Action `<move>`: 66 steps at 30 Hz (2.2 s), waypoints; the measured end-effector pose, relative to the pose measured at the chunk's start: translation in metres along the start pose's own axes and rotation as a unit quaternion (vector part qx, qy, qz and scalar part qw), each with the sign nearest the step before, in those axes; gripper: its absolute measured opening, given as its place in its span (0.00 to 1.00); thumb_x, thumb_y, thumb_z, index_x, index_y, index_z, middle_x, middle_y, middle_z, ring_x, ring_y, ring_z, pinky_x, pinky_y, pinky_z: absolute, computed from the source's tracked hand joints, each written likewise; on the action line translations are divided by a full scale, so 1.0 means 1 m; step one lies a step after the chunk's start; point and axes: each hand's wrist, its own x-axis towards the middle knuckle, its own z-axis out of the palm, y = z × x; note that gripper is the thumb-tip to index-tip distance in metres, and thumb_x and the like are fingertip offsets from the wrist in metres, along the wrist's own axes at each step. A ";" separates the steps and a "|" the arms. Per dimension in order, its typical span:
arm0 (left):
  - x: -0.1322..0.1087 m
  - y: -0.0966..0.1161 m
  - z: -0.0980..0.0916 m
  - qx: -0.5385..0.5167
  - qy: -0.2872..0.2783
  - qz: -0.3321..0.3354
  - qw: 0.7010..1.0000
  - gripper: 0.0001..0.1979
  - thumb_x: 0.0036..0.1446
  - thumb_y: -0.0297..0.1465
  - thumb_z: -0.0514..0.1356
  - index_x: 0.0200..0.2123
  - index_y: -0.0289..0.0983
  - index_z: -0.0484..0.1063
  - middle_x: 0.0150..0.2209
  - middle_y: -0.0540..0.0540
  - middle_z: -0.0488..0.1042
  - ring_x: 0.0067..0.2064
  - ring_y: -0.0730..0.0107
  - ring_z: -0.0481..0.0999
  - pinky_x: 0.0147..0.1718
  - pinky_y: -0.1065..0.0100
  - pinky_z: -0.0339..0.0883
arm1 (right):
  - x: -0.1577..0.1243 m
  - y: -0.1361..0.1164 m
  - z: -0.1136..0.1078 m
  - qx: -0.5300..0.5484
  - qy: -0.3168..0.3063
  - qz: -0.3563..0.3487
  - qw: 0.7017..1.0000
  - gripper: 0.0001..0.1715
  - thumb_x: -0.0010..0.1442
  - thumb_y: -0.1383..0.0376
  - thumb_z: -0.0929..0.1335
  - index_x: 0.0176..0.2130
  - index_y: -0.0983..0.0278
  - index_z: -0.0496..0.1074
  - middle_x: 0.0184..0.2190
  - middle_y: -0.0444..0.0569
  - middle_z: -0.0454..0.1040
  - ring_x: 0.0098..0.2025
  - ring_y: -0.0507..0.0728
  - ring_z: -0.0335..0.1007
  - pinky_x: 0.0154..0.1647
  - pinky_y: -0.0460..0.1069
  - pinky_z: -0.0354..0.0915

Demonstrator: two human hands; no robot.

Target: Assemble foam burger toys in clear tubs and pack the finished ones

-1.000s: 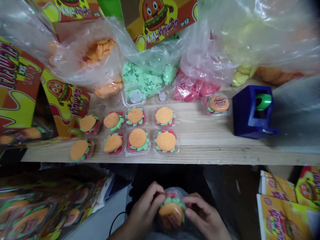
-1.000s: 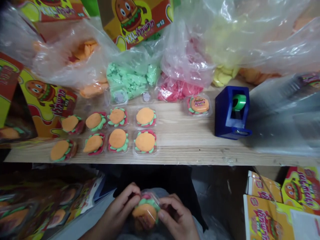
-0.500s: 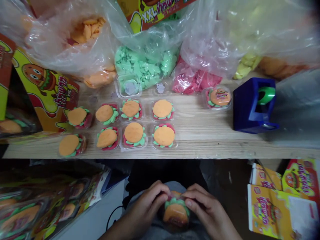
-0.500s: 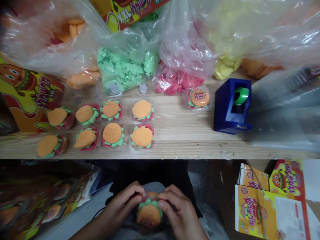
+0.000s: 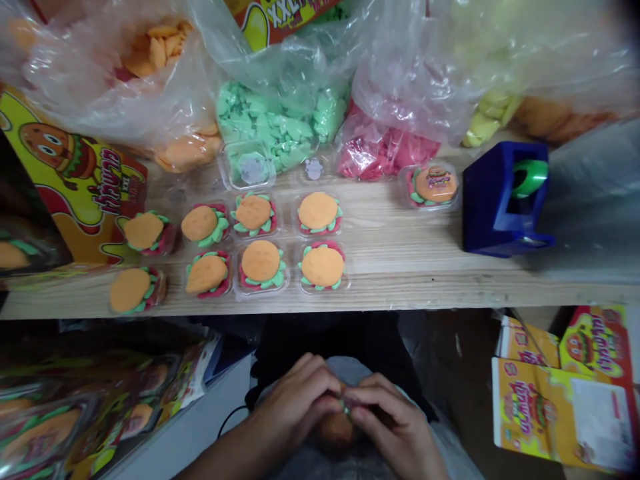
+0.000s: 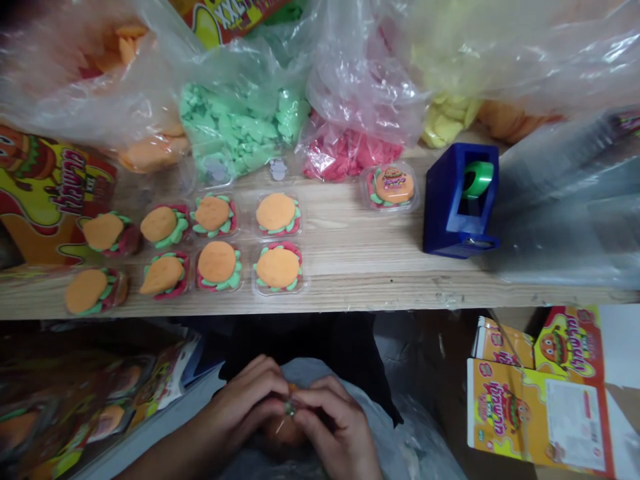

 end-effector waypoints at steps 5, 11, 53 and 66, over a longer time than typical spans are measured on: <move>0.008 0.010 -0.003 0.139 -0.042 0.073 0.987 0.11 0.62 0.31 0.45 0.32 0.37 0.63 0.32 0.47 0.66 0.36 0.70 0.63 0.34 0.71 0.58 | 0.007 -0.004 0.010 -0.034 -0.014 -0.025 0.999 0.08 0.54 0.68 0.68 0.35 0.58 0.76 0.28 0.46 0.73 0.32 0.52 0.71 0.33 0.43 0.65; 0.005 0.001 0.007 0.206 -0.034 0.090 0.974 0.08 0.61 0.26 0.46 0.31 0.35 0.62 0.31 0.45 0.67 0.34 0.69 0.64 0.33 0.71 0.59 | 0.008 0.000 0.008 -0.010 -0.039 0.016 0.999 0.06 0.53 0.65 0.68 0.33 0.59 0.77 0.27 0.47 0.73 0.31 0.53 0.71 0.33 0.44 0.65; 0.019 0.013 -0.016 -0.067 0.054 -0.085 0.993 0.10 0.60 0.32 0.46 0.29 0.37 0.61 0.27 0.52 0.62 0.30 0.74 0.63 0.31 0.74 0.58 | 0.004 -0.018 -0.004 0.083 0.002 0.127 0.988 0.06 0.55 0.61 0.67 0.31 0.60 0.74 0.27 0.44 0.69 0.31 0.51 0.66 0.33 0.44 0.62; -0.004 0.002 0.013 -0.190 0.040 -0.151 0.969 0.06 0.55 0.34 0.54 0.29 0.38 0.60 0.27 0.54 0.60 0.30 0.75 0.61 0.29 0.75 0.56 | 0.000 -0.015 -0.016 0.055 -0.027 0.162 0.985 0.09 0.55 0.58 0.66 0.31 0.60 0.71 0.27 0.43 0.69 0.31 0.52 0.66 0.31 0.44 0.62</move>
